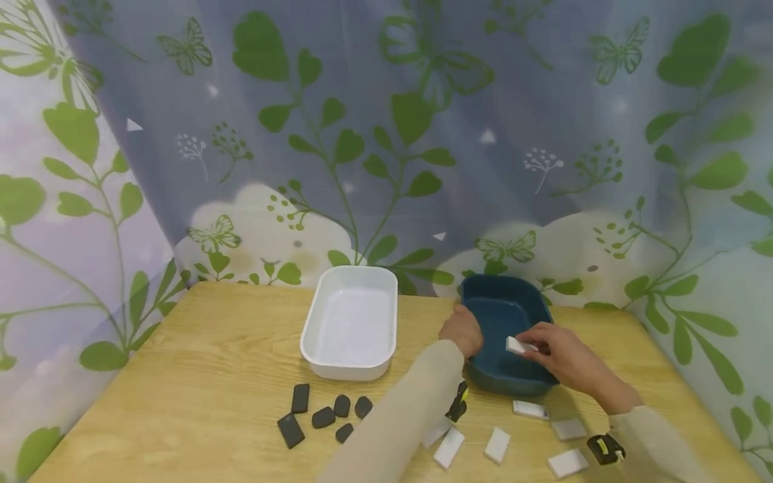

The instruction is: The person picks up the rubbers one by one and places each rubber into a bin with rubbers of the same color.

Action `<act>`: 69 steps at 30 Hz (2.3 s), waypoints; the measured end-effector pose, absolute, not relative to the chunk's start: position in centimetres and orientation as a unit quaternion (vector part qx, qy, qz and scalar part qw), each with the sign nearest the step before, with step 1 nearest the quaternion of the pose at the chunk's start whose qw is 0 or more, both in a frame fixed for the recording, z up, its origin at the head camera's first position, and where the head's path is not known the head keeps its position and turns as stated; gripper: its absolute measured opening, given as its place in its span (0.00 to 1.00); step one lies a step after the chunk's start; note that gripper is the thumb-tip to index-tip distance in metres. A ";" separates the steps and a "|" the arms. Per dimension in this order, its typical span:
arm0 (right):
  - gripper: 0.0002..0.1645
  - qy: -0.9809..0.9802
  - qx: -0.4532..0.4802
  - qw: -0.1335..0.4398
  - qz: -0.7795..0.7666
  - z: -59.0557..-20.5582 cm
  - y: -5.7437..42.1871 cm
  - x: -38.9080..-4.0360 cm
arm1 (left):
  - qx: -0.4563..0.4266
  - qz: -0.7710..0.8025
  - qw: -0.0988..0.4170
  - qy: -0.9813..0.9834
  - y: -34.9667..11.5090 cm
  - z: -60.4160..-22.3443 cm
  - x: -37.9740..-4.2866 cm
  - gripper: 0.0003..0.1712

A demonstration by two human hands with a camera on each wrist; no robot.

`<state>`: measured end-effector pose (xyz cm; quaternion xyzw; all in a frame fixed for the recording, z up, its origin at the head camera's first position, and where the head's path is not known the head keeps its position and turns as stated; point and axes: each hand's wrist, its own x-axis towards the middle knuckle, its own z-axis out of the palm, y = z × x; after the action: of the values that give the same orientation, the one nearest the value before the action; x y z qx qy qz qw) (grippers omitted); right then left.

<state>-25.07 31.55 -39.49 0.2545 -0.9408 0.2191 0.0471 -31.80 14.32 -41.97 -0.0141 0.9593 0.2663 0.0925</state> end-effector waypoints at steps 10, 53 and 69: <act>0.10 -0.936 0.285 -0.005 0.206 -41.7 30.5 -26.5 | -0.014 0.243 0.081 0.967 14.8 -42.1 -31.6 0.33; 0.25 -0.886 0.402 0.058 0.224 -44.6 38.1 -18.1 | -0.007 0.212 0.083 0.974 14.3 -41.6 -31.8 0.28; 0.16 -0.886 0.397 0.025 0.239 -45.7 38.0 -18.2 | -0.012 0.202 0.085 0.976 14.7 -41.3 -31.0 0.31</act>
<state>-18.22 37.96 -45.74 0.3972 -0.8857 0.2389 0.0255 -30.96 14.74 -41.29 -0.0118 0.9757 0.2016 0.0850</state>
